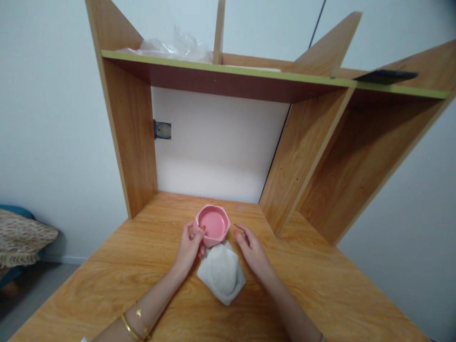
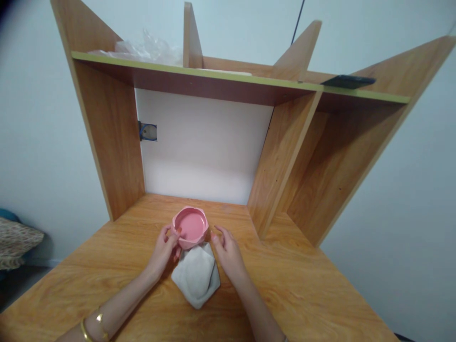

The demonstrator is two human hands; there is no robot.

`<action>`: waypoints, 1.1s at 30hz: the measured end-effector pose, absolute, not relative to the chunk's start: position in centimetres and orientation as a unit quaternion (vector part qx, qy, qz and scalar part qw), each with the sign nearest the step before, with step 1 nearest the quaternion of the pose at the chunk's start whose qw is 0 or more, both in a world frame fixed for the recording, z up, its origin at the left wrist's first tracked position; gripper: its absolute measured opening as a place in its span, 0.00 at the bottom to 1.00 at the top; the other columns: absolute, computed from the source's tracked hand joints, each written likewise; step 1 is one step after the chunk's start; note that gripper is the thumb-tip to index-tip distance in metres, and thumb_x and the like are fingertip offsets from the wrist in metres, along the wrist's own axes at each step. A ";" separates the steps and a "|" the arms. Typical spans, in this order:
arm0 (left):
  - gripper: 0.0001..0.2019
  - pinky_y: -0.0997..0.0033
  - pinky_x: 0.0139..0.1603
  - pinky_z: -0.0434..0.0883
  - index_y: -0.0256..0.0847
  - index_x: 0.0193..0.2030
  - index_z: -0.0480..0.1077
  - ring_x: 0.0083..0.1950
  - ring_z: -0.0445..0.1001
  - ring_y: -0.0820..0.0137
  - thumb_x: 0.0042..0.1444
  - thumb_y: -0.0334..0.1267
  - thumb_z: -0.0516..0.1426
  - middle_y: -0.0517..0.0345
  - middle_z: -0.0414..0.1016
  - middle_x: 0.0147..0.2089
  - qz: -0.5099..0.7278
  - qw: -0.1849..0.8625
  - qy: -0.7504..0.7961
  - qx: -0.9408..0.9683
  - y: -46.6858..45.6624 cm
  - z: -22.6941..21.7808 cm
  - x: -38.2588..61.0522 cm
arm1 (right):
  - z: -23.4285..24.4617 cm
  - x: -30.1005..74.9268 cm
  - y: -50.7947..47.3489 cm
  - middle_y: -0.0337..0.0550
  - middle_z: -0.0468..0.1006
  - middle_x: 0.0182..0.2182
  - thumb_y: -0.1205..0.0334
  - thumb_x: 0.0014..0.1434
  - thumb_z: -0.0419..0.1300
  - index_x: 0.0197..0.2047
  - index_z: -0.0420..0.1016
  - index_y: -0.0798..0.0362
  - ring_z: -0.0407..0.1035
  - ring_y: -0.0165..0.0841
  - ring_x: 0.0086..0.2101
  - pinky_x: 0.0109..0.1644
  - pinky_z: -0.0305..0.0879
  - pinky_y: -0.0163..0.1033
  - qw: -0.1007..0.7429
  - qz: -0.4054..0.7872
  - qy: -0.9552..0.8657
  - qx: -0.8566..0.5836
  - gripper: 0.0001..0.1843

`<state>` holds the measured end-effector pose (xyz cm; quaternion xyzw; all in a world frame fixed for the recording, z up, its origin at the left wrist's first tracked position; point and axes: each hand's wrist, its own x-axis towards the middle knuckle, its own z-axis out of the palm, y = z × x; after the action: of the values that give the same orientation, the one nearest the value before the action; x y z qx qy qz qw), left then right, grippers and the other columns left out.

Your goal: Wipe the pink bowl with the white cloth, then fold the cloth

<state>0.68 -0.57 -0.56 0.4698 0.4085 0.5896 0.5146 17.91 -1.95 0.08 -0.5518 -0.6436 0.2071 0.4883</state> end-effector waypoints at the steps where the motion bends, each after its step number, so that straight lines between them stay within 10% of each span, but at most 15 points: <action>1: 0.23 0.84 0.10 0.54 0.41 0.41 0.54 0.09 0.56 0.79 0.45 0.55 0.55 0.74 0.59 0.12 0.580 0.515 0.407 0.482 -0.8 -0.5 0.9 | 0.2 17.7 -2.1 0.42 0.73 0.28 0.51 0.54 0.50 0.47 0.67 0.55 0.67 0.33 0.30 0.36 0.63 0.37 0.507 0.233 -0.634 -0.535 0.21; 15: 0.17 0.75 0.29 0.64 0.38 0.47 0.63 0.29 0.69 0.73 0.54 0.46 0.51 0.54 0.72 0.39 0.497 0.370 0.404 0.673 -1.3 -0.6 0.9 | 0.8 21.1 -1.4 0.46 0.76 0.37 0.62 0.48 0.47 0.53 0.63 0.59 0.69 0.32 0.27 0.32 0.65 0.35 0.547 0.179 -0.564 -0.592 0.28; 24: 0.10 0.70 0.43 0.63 0.39 0.35 0.69 0.41 0.70 0.66 0.55 0.38 0.48 0.54 0.73 0.37 0.424 0.264 0.465 0.731 -0.8 -0.5 -0.1 | -0.5 27.6 -0.2 0.48 0.76 0.40 0.64 0.51 0.46 0.52 0.67 0.55 0.69 0.39 0.40 0.42 0.62 0.39 0.396 0.030 -0.534 -0.746 0.25; 33: 0.16 0.71 0.35 0.62 0.40 0.22 0.64 0.34 0.69 0.66 0.57 0.40 0.43 0.55 0.70 0.29 0.341 0.201 0.523 0.754 -0.6 -0.3 -0.4 | -1.0 28.4 0.1 0.52 0.76 0.38 0.63 0.53 0.44 0.52 0.67 0.57 0.70 0.40 0.37 0.39 0.62 0.40 0.363 0.017 -0.520 -0.773 0.25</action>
<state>-0.38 -0.63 -0.30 0.7545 0.5235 0.3412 0.2007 28.36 0.11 -0.96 -0.7732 -0.5199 0.0175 0.3627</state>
